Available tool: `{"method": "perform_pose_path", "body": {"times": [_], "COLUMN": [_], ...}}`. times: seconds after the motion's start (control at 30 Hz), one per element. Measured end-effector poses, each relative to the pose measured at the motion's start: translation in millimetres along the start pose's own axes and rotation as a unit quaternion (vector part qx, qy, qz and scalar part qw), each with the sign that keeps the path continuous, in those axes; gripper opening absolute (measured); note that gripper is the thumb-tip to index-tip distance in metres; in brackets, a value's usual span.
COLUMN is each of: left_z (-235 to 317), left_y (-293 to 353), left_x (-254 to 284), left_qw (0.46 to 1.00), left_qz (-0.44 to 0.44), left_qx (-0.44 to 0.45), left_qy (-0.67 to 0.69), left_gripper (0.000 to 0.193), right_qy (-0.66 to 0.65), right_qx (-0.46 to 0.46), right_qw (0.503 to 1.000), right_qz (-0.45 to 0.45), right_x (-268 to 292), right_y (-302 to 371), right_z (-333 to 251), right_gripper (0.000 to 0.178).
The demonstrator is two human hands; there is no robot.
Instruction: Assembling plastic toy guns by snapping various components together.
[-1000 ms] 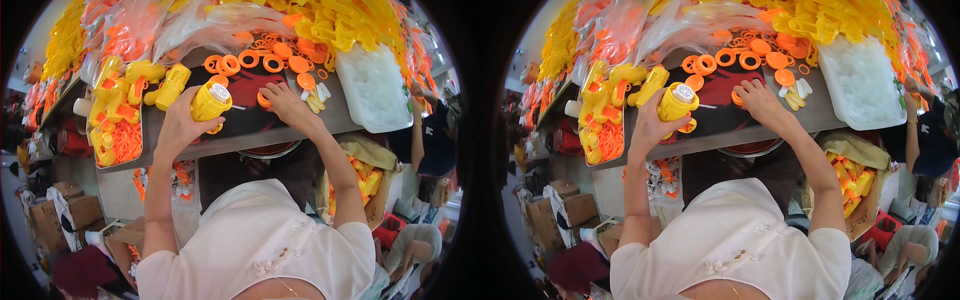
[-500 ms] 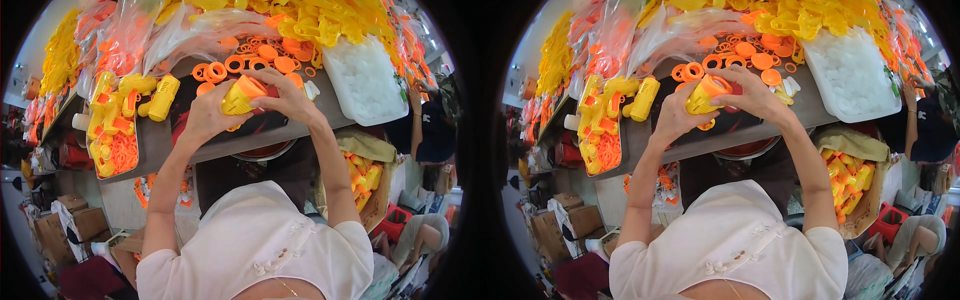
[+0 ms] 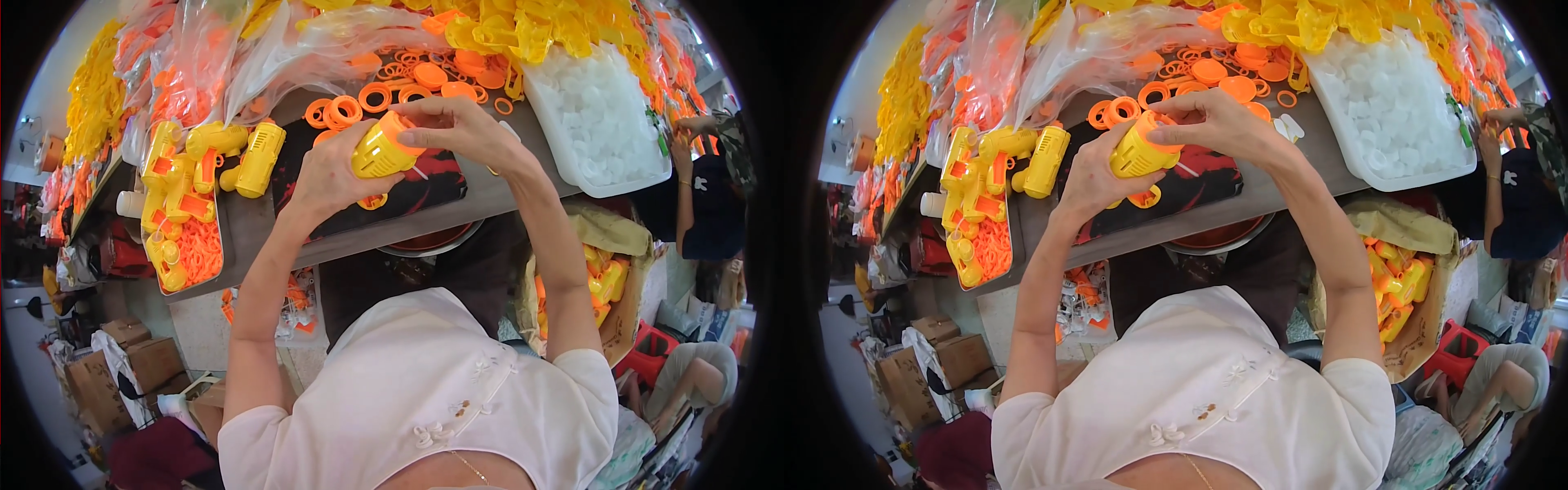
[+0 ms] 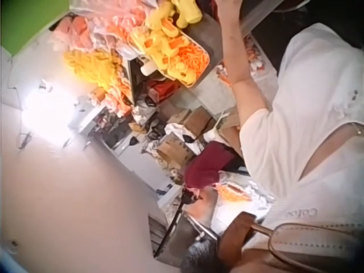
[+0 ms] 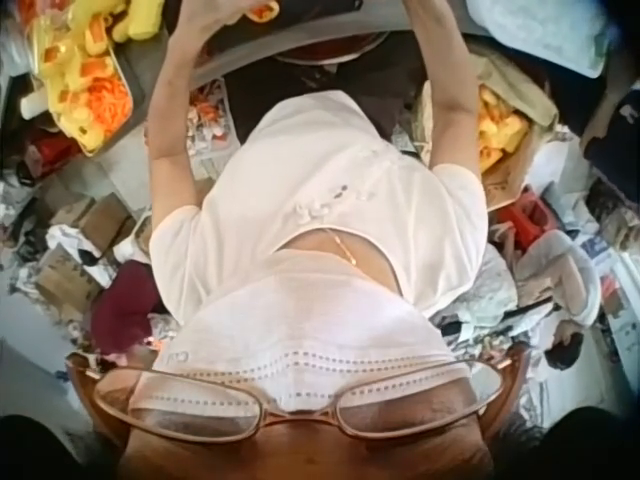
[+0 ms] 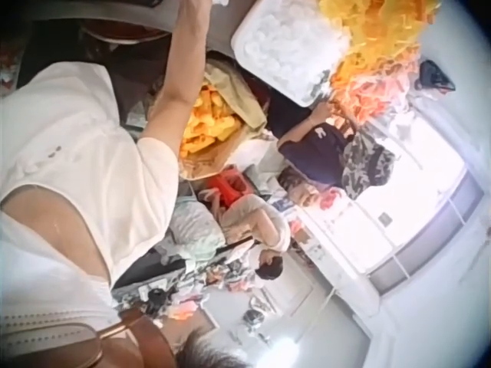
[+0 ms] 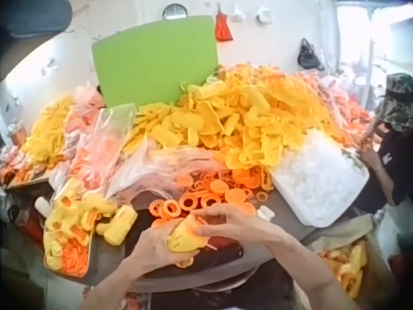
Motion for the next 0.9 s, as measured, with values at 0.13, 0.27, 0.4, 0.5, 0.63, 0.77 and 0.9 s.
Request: {"method": "perform_pose_path", "body": {"times": [0.13,0.27,0.4,0.5,0.63,0.77,0.9], "left_z": [-4,-7,-6,-3,-2,17,10], "left_y": [0,-1,0,0,10,15,18], "left_x": [0,-1,-2,1,2,-3,-10], "left_qw": [1.000,1.000,1.000,0.999,0.997,0.994,0.982], "left_qz": [-0.010,-0.011,0.008,0.013,0.008,-0.074,-0.088], "left_qx": [0.003,0.006,0.006,0.005,-0.070,-0.084,-0.161], "left_qy": [-0.009,0.002,0.018,0.034,-0.044,-0.017,-0.044], "left_gripper": [0.065,0.067,0.072,0.075,0.076,0.075,0.071], "right_qy": [0.025,0.040,0.037,0.037,-0.042,-0.167,-0.014], "right_qx": [0.000,-0.005,0.087,0.088,0.064,0.096,0.184], "right_qw": [0.998,0.996,0.993,0.992,0.997,0.980,0.983], "right_qz": [0.062,0.077,0.077,0.079,0.013,0.051,0.026], "right_x": [-6,-9,-11,-13,-15,-39,-47], "right_y": [1,3,2,2,15,9,8], "right_z": [-1,2,8,11,3,-5,-1], "right_gripper": [0.047,0.046,0.045,0.045,0.043,0.034,0.023]}}
Point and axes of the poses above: each hand's wrist, its own y-axis away from the middle knuckle, its own x-axis out of the back of the hand, z = x × y, the point moved 1 cm from there along -y, towards the middle knuckle, and after that the axes turned 3 degrees about -z, right-handed, at the moved point
